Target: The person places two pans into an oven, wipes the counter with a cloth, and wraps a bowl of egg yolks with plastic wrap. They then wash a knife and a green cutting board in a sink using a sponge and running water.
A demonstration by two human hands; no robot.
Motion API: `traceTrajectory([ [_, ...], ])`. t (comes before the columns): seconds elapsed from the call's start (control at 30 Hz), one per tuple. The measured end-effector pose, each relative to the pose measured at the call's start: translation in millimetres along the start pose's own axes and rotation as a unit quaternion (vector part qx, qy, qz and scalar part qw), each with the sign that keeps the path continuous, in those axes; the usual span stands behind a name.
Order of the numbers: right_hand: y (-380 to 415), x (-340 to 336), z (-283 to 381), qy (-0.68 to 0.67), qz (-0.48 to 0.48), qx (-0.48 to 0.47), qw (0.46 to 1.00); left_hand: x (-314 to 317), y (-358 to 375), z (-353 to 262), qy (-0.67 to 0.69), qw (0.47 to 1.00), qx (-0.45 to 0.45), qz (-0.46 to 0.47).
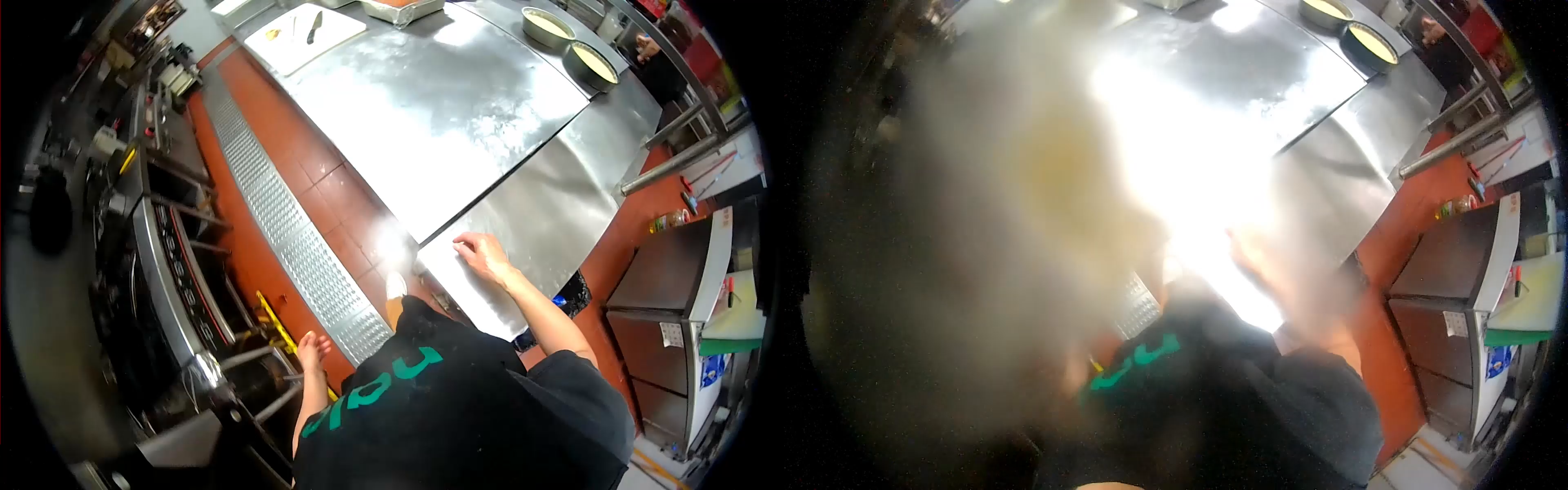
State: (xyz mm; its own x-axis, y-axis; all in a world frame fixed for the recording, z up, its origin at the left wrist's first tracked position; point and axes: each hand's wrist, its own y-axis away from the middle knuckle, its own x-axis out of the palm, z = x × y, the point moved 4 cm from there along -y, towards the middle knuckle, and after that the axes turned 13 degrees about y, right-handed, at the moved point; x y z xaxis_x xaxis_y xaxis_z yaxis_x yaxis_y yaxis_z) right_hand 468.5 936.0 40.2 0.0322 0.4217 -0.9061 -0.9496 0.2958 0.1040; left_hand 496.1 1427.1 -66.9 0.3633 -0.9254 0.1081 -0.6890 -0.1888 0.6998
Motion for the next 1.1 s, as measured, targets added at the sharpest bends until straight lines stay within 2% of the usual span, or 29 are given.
traceTrajectory([
  [0.1, -39.4, -41.2, 21.8, -0.041, -0.059, 0.032, 0.997, 90.7, -39.8, -40.1, -0.081, 0.993, 0.027, 0.082],
  [0.13, -50.9, -61.8, 32.9, -0.057, -0.078, 0.034, 0.995, 122.3, -51.9, -59.4, -0.093, 0.987, 0.084, 0.106],
  [0.17, -61.3, -78.7, 39.9, -0.069, -0.094, 0.036, 0.993, 143.5, -80.2, -72.7, -0.156, 0.959, 0.197, 0.128],
  [0.2, -73.0, -89.5, 42.2, -0.101, -0.095, 0.05, 0.989, 182.3, -67.2, -106.8, -0.269, 0.907, 0.305, 0.113],
  [0.23, -83.8, -103.0, 44.4, -0.097, -0.098, 0.063, 0.988, 235.5, -35.6, -155.6, -0.372, 0.829, 0.408, 0.094],
  [0.3, -104.2, -122.3, 44.4, -0.168, -0.068, 0.127, 0.975, 320.8, -6.0, -208.1, -0.359, 0.834, 0.404, 0.114],
  [0.33, -115.8, -134.1, 42.6, -0.161, -0.08, 0.127, 0.975, 353.8, -9.5, -221.4, -0.359, 0.832, 0.403, 0.129],
  [0.4, -137.2, -152.2, 33.9, -0.147, -0.099, 0.148, 0.973, 421.6, -11.3, -241.1, -0.338, 0.718, 0.562, 0.232],
  [0.43, -147.7, -158.9, 28.4, -0.139, -0.108, 0.16, 0.971, 452.4, -29.7, -242.3, -0.349, 0.719, 0.535, 0.274],
  [0.47, -159.2, -154.3, 7.4, -0.147, -0.133, 0.178, 0.964, 484.7, -41.5, -244.8, -0.368, 0.662, 0.571, 0.317],
  [0.53, -178.8, -191.3, -2.7, -0.172, -0.133, 0.221, 0.951, 552.0, -48.3, -251.4, -0.384, 0.553, 0.616, 0.41],
  [0.6, -201.5, -223.3, -19.5, -0.2, -0.138, 0.258, 0.935, 619.6, -65.0, -248.3, -0.409, 0.474, 0.614, 0.482],
  [0.63, -206.7, -233.1, -33.7, -0.258, -0.147, 0.328, 0.897, 646.1, -68.9, -247.3, -0.417, 0.443, 0.613, 0.505],
  [0.67, -211.6, -243.1, -49.2, -0.313, -0.155, 0.392, 0.851, 672.6, -73.9, -248.2, -0.41, 0.442, 0.606, 0.519],
  [0.73, -224.4, -268.1, -79.0, -0.297, -0.181, 0.432, 0.832, 716.4, -84.3, -244.1, -0.445, 0.379, 0.59, 0.557],
  [0.77, -228.5, -281.5, -98.4, -0.285, -0.205, 0.458, 0.817, 733.3, -89.9, -242.9, -0.441, 0.378, 0.585, 0.566],
  [0.8, -230.5, -286.7, -126.3, -0.281, -0.207, 0.466, 0.813, 749.5, -94.7, -238.3, -0.449, 0.355, 0.581, 0.578],
  [0.83, -226.4, -288.1, -159.6, -0.302, -0.273, 0.455, 0.792, 762.0, -97.3, -230.3, -0.459, 0.331, 0.577, 0.589],
  [0.87, -227.8, -295.6, -187.3, -0.323, -0.336, 0.441, 0.767, 773.8, -98.8, -227.5, -0.457, 0.329, 0.574, 0.595],
  [0.93, -236.5, -321.5, -227.0, -0.084, -0.333, 0.537, 0.771, 783.2, -96.1, -224.6, -0.477, 0.285, 0.58, 0.596],
  [0.97, -244.2, -327.6, -246.5, -0.083, -0.326, 0.541, 0.771, 784.1, -95.0, -224.0, -0.496, 0.277, 0.566, 0.598],
  [1.03, -261.6, -341.6, -272.2, 0.012, -0.35, 0.569, 0.744, 786.3, -93.9, -227.2, -0.497, 0.29, 0.536, 0.617],
  [1.1, -290.6, -354.5, -281.3, 0.259, -0.346, 0.548, 0.716, 788.2, -91.5, -228.5, -0.518, 0.296, 0.51, 0.62],
])
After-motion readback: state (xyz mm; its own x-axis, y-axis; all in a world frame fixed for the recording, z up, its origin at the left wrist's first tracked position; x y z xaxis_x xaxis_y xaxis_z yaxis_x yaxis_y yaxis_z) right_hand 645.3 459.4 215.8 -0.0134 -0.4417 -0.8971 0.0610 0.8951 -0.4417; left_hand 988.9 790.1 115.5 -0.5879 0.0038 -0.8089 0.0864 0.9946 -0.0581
